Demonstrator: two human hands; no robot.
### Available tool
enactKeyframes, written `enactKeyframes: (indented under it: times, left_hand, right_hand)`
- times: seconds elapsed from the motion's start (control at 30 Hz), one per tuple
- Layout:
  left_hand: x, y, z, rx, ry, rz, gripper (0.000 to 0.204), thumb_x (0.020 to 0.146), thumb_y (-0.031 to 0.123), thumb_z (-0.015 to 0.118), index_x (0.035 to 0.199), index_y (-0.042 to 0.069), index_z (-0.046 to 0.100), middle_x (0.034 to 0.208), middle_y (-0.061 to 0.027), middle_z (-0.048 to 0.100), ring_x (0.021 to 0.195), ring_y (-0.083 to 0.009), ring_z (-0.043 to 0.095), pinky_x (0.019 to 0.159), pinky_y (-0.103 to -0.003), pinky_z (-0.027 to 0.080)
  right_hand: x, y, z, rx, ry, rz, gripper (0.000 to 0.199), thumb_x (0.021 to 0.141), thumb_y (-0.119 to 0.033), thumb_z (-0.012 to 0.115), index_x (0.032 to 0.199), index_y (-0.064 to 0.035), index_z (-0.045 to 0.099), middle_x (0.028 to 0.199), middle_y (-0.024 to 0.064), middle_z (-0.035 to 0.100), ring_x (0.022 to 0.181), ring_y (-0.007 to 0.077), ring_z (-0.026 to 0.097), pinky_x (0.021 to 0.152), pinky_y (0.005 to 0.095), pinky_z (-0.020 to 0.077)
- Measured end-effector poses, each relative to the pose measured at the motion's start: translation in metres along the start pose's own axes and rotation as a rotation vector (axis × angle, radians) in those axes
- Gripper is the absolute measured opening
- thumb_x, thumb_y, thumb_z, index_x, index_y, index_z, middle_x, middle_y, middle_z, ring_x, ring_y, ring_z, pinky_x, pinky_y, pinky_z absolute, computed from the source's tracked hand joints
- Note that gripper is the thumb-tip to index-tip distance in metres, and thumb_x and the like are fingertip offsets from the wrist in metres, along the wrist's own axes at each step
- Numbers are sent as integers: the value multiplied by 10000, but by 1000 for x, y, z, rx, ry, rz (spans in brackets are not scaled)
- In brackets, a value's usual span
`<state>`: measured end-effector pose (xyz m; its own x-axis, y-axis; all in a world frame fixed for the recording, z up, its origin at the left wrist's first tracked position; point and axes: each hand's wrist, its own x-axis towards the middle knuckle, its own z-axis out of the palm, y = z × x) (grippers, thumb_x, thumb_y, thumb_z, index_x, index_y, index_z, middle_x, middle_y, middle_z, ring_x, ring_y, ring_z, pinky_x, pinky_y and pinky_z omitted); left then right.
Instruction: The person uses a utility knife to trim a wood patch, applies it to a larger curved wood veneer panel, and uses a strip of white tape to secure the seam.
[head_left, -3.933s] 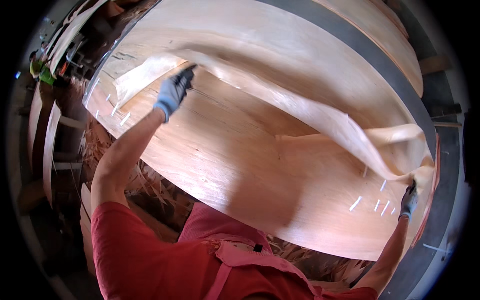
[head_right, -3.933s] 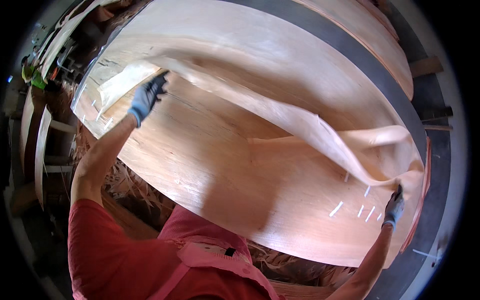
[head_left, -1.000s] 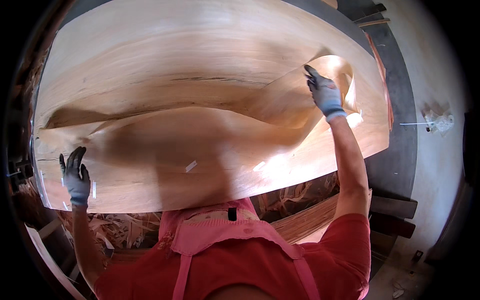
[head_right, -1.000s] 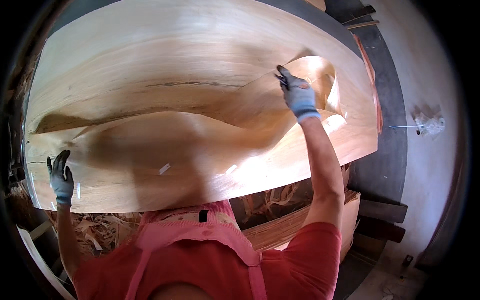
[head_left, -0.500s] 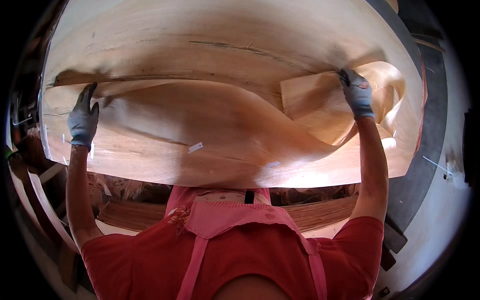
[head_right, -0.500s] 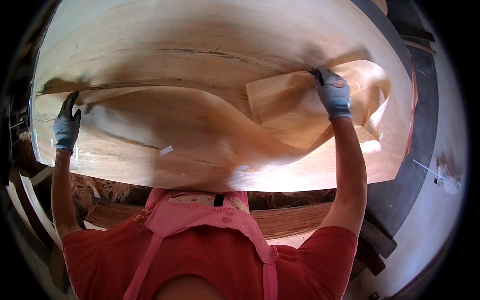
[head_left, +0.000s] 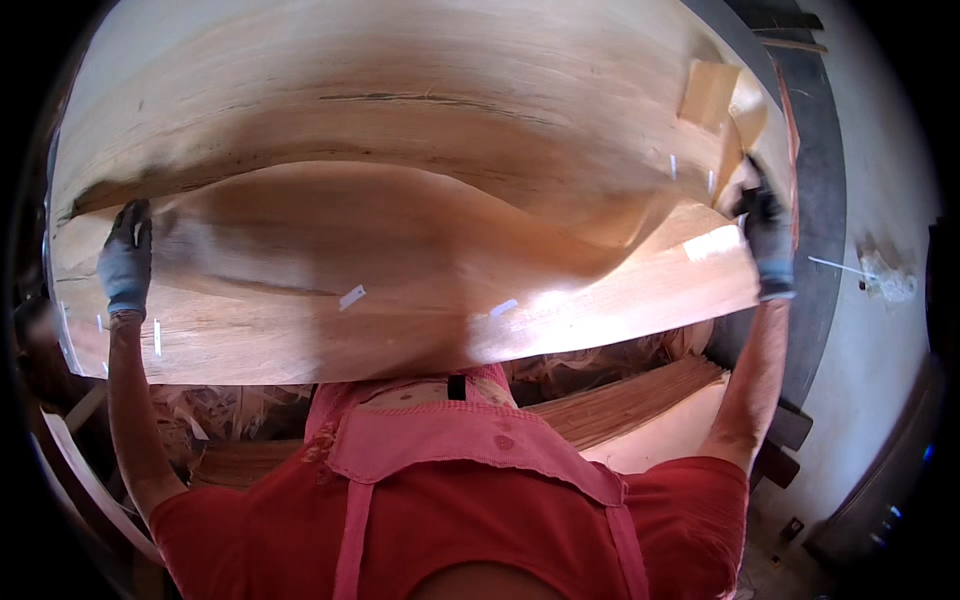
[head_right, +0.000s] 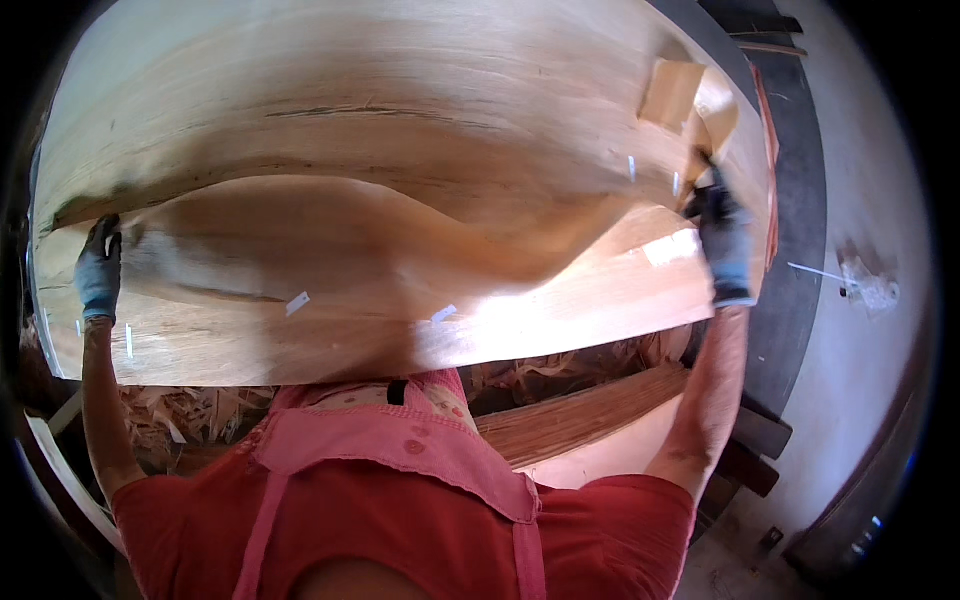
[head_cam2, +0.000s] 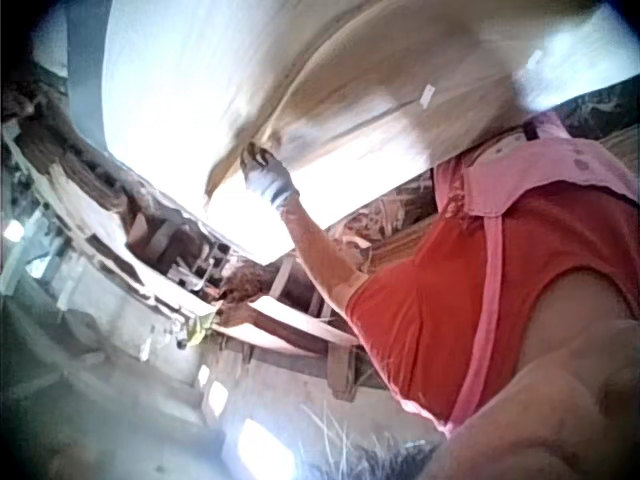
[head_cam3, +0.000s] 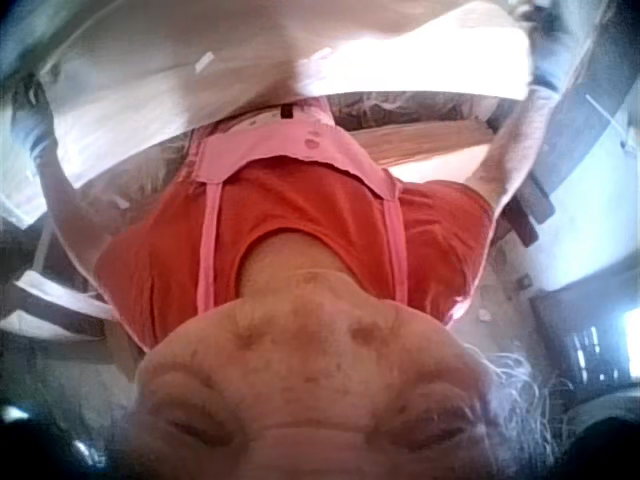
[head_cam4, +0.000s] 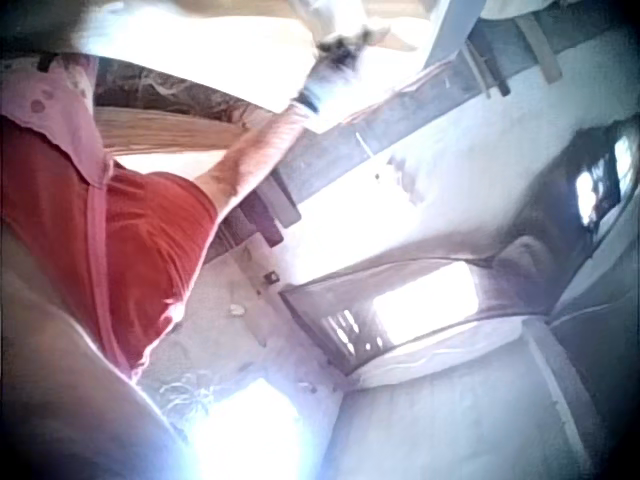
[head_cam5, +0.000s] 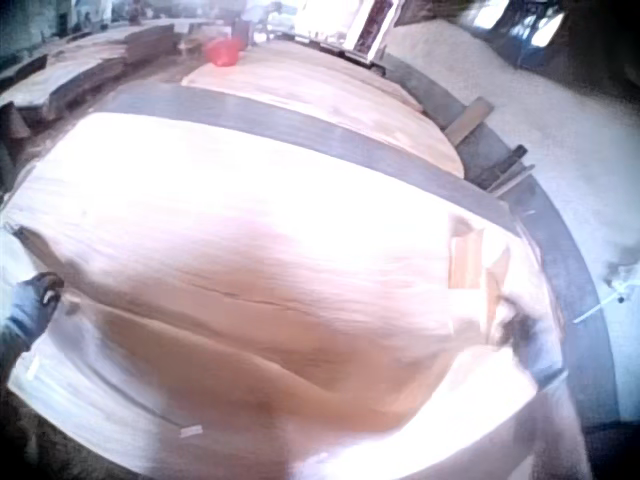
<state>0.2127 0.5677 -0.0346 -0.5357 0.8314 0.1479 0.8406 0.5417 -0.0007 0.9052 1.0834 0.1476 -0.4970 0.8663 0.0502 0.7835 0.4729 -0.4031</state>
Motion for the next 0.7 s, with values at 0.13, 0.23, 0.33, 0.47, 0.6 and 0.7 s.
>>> enactKeyframes:
  times: [0.13,0.23,0.33,0.47,0.6,0.7]
  left_hand:
    - [5,0,-30,-49,-14,-66,248,957,241,576,1164,145,674,1135,-77,685,989,-299,667,830,-378,533]
    - [-5,-22,-52,15,76,-40,238,958,247,575,1149,155,681,1136,-79,685,967,-298,674,802,-378,539]
    - [-8,-28,-107,-11,146,-125,240,965,206,540,1173,177,657,1058,-117,705,887,-343,675,787,-434,540]
    - [-36,-2,-134,-82,419,-58,240,914,160,581,1136,157,671,1094,-97,696,944,-300,680,807,-387,555]
    - [-72,3,-99,-221,303,-185,234,882,166,616,1108,200,669,1058,-70,699,831,-295,691,709,-375,571]
    - [-90,13,-79,-213,180,-238,252,853,161,643,1097,214,676,1072,-55,693,787,-297,681,660,-382,566]
  right_hand:
    - [-53,-80,58,224,-323,235,518,960,-12,538,1445,-185,480,876,61,671,666,62,551,629,256,473]
    - [-44,-45,104,50,-197,101,576,926,21,546,1464,-157,442,1099,142,686,692,148,584,679,311,505]
    - [-29,-42,141,27,-194,-4,535,880,27,593,1396,-96,519,1211,135,667,797,245,658,766,351,540]
    - [-66,-41,153,144,-156,74,243,936,-107,593,1155,-40,672,832,97,721,592,125,645,527,293,523]
    - [-71,-1,125,248,97,83,230,951,-121,594,1135,3,655,893,82,684,570,122,606,507,273,503]
    - [-67,13,111,202,117,98,216,955,-103,587,1127,13,644,911,72,672,566,125,593,509,273,494]
